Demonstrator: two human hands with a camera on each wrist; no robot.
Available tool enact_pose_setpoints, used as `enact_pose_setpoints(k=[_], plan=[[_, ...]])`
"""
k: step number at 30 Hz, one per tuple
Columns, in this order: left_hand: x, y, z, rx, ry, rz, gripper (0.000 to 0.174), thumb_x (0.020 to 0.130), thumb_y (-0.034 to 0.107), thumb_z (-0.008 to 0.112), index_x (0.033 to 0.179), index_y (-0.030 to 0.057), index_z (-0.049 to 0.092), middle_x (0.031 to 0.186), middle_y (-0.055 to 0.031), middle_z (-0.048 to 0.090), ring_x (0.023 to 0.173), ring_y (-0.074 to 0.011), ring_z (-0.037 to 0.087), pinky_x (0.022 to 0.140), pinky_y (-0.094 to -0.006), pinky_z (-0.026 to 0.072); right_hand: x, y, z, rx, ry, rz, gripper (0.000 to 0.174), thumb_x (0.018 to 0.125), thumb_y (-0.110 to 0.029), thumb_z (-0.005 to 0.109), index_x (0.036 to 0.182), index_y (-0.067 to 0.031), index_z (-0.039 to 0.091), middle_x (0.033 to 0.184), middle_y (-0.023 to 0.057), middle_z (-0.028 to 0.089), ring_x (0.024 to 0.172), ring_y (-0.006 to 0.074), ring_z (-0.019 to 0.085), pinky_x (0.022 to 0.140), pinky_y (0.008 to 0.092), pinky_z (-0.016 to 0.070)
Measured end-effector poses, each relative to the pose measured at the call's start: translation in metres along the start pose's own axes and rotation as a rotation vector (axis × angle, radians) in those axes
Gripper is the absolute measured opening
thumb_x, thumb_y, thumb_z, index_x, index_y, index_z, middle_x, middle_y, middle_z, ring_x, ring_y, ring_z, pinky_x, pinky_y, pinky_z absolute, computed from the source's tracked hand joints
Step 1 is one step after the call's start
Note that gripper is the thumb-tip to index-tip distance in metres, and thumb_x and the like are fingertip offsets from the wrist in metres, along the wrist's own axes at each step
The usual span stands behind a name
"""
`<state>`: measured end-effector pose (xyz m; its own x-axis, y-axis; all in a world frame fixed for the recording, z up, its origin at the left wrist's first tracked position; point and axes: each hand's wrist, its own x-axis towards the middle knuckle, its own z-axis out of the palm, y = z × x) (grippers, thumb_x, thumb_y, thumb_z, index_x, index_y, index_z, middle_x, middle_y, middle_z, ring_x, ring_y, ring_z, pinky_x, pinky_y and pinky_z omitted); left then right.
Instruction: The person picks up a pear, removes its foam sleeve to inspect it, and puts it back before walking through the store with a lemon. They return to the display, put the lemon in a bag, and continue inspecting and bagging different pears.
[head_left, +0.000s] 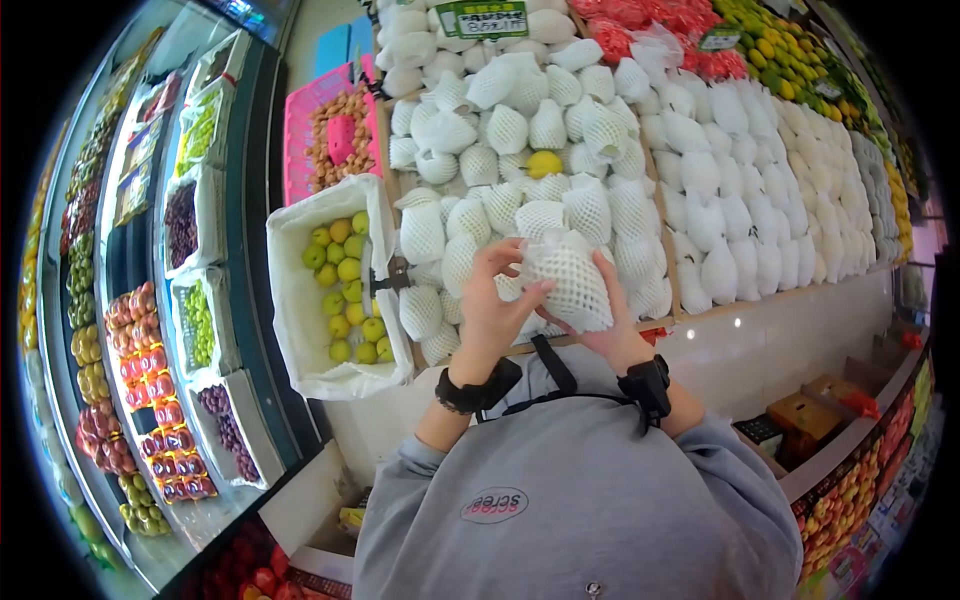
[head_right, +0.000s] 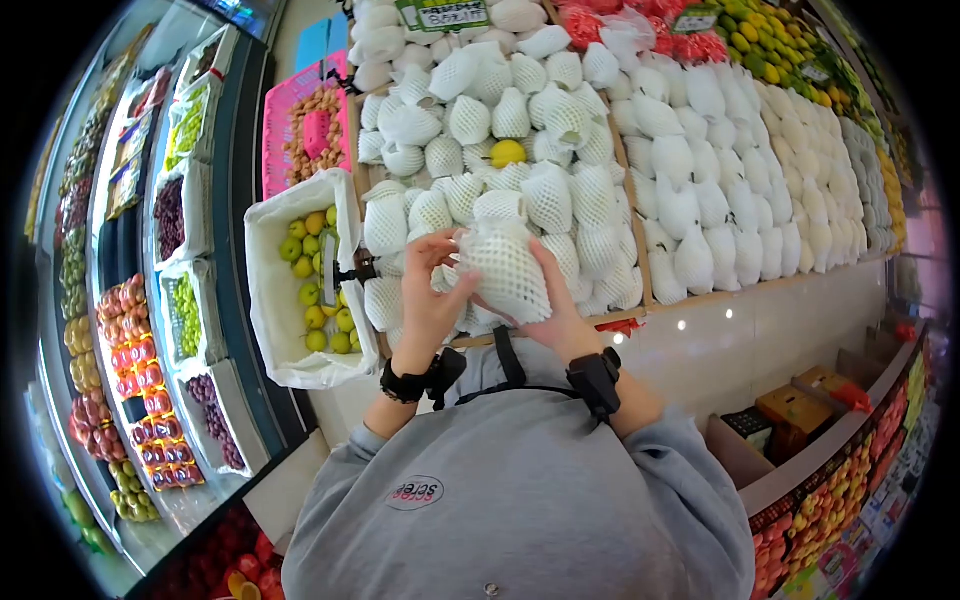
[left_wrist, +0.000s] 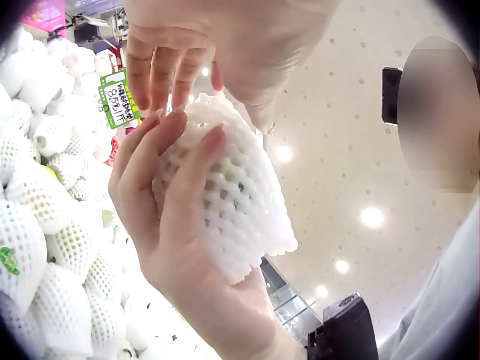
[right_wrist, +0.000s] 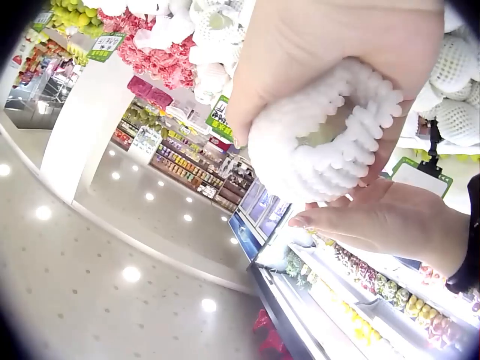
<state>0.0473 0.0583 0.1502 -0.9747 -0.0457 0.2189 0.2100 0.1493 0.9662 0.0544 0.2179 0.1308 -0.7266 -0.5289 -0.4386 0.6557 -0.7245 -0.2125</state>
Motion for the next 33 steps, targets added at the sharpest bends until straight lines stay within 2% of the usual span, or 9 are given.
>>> enact_pose_setpoints(k=[6,9,12,15,19,25,28,31,33], plan=[[0.005,0.001,-0.027,0.233,-0.198,0.164,0.030,0.064,0.008,0.075,0.085,0.0031,0.054,0.101,-0.0122,0.057,0.092,-0.0278,0.056,0.076,-0.0349,0.0456,0.007,0.010,0.002,-0.013,0.034,0.013,0.057,0.088,-0.049,0.041,0.130,-0.0111,0.039,0.121,0.0081,0.052,0.106,0.0231,0.055,0.089,0.0433,0.0460],[0.004,-0.004,-0.038,0.018,-0.253,0.015,0.024,0.071,0.008,0.072,0.086,0.0020,0.054,0.096,-0.0107,0.059,0.085,-0.0234,0.058,0.074,-0.0317,0.0458,0.009,0.013,0.008,-0.015,-0.002,0.062,0.059,0.090,-0.048,0.039,0.133,-0.0090,0.033,0.126,0.0107,0.048,0.109,0.0283,0.053,0.090,0.0477,0.0447],[-0.003,0.000,-0.052,-0.261,-0.245,-0.387,0.017,0.079,0.004,0.064,0.092,-0.0002,0.054,0.096,-0.0099,0.061,0.089,-0.0133,0.057,0.076,-0.0263,0.0451,0.013,0.022,-0.001,-0.073,-0.115,0.158,0.061,0.091,-0.047,0.037,0.136,-0.0069,0.027,0.130,0.0139,0.043,0.111,0.0354,0.051,0.090,0.0520,0.0440],[-0.005,-0.016,-0.065,-0.058,-0.285,-0.140,0.016,0.081,0.006,0.063,0.092,-0.0006,0.053,0.087,-0.0073,0.062,0.081,-0.0099,0.058,0.073,-0.0233,0.0445,0.017,0.027,-0.005,-0.136,-0.187,0.214,0.063,0.091,-0.046,0.037,0.137,-0.0056,0.024,0.131,0.0160,0.042,0.112,0.0400,0.049,0.088,0.0535,0.0442],[-0.002,-0.021,-0.081,-0.127,-0.323,-0.172,0.015,0.081,0.007,0.063,0.088,0.0006,0.052,0.079,-0.0033,0.061,0.073,-0.0078,0.056,0.064,-0.0225,0.0440,0.024,0.038,-0.012,-0.232,-0.218,0.266,0.069,0.085,-0.044,0.048,0.135,-0.0017,0.024,0.127,0.0203,0.045,0.109,0.0393,0.052,0.087,0.0487,0.0466],[0.008,-0.034,-0.089,-0.269,-0.378,-0.301,0.016,0.083,0.012,0.062,0.089,0.0008,0.051,0.072,-0.0032,0.059,0.060,-0.0053,0.052,0.047,-0.0214,0.0414,0.031,0.044,0.003,-0.269,-0.217,0.305,0.072,0.082,-0.040,0.053,0.134,-0.0004,0.025,0.126,0.0222,0.046,0.107,0.0381,0.053,0.088,0.0456,0.0466],[0.028,-0.036,-0.090,-0.379,-0.488,-0.558,0.017,0.084,0.012,0.061,0.089,0.0013,0.049,0.073,-0.0002,0.057,0.060,-0.0032,0.050,0.045,-0.0183,0.0388,0.040,0.047,0.005,-0.239,-0.218,0.242,0.069,0.082,-0.036,0.053,0.134,-0.0002,0.025,0.125,0.0215,0.046,0.107,0.0371,0.053,0.091,0.0459,0.0448],[0.054,-0.050,-0.072,-0.263,-0.579,-0.489,0.022,0.082,0.015,0.063,0.091,0.0013,0.049,0.076,-0.0018,0.057,0.065,-0.0067,0.051,0.052,-0.0221,0.0429,0.050,0.046,0.001,-0.199,0.017,0.036,0.065,0.082,-0.031,0.053,0.133,0.0004,0.026,0.123,0.0198,0.048,0.107,0.0349,0.053,0.092,0.0461,0.0435],[0.073,-0.088,-0.049,-0.092,-0.360,-0.034,0.028,0.078,0.016,0.067,0.095,0.0012,0.049,0.080,-0.0041,0.057,0.072,-0.0129,0.053,0.066,-0.0286,0.0457,0.056,0.040,0.006,-0.163,0.164,-0.107,0.061,0.082,-0.026,0.052,0.131,0.0010,0.029,0.122,0.0166,0.050,0.108,0.0316,0.053,0.092,0.0459,0.0435]])
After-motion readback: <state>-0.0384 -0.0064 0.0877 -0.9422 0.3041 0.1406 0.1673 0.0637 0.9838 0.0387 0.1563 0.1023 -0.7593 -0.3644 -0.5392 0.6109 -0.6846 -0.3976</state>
